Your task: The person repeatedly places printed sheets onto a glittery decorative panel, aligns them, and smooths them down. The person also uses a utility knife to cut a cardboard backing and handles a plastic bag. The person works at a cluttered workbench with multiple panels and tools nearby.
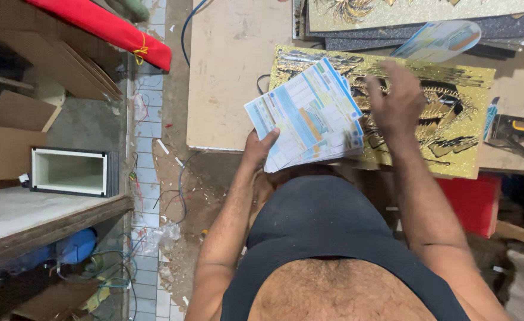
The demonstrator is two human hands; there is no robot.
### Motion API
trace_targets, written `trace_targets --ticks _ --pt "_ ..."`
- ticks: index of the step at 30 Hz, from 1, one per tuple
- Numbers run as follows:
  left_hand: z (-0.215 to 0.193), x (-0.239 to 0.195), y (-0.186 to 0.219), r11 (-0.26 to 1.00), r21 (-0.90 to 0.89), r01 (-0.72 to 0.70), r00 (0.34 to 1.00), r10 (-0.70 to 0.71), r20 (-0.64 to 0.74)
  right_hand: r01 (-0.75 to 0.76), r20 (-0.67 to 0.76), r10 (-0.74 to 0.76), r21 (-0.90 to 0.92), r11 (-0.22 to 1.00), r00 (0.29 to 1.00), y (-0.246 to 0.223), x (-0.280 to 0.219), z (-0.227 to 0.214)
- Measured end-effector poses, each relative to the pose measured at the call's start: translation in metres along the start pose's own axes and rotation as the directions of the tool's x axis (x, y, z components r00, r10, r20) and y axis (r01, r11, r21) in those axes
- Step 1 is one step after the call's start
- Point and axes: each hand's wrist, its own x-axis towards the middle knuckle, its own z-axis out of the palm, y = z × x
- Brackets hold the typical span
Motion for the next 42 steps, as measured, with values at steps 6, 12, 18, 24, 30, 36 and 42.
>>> trace_targets --ticks 6,12,18,24,30,36,42 --pt "0.007 -0.005 0.006 0.994 0.085 0.065 0.993 -0.056 -0.103 -0.15 -0.127 0.11 -0.365 0.919 0.986 0.178 0.07 -0.003" --pt "0.018 -0.016 0.01 0.995 0.096 0.027 0.984 -0.009 -0.179 -0.581 0.318 0.529 0.092 0.809 0.787 0.196 0.096 -0.037" --pt "0.017 -0.016 0.006 0.987 0.154 0.034 0.971 0.004 -0.24 -0.388 0.286 0.339 0.878 0.282 0.896 0.13 0.075 -0.089" --pt "0.009 -0.007 -0.001 0.996 0.088 0.002 0.983 0.014 -0.184 -0.503 0.456 0.262 0.851 0.151 0.85 0.079 0.049 -0.081" --pt "0.001 -0.003 -0.009 0.999 0.019 0.033 0.988 -0.029 -0.152 -0.577 0.537 0.364 0.817 0.001 0.761 0.045 0.02 -0.055" --pt "0.003 0.0 -0.017 0.999 0.023 0.025 0.993 -0.022 -0.116 -0.738 0.564 0.577 0.667 0.102 0.59 -0.008 -0.013 -0.025" --pt "0.006 -0.002 -0.009 0.999 0.008 0.038 0.994 -0.037 -0.1 -0.865 0.652 0.582 0.453 0.215 0.486 -0.072 -0.049 0.0"
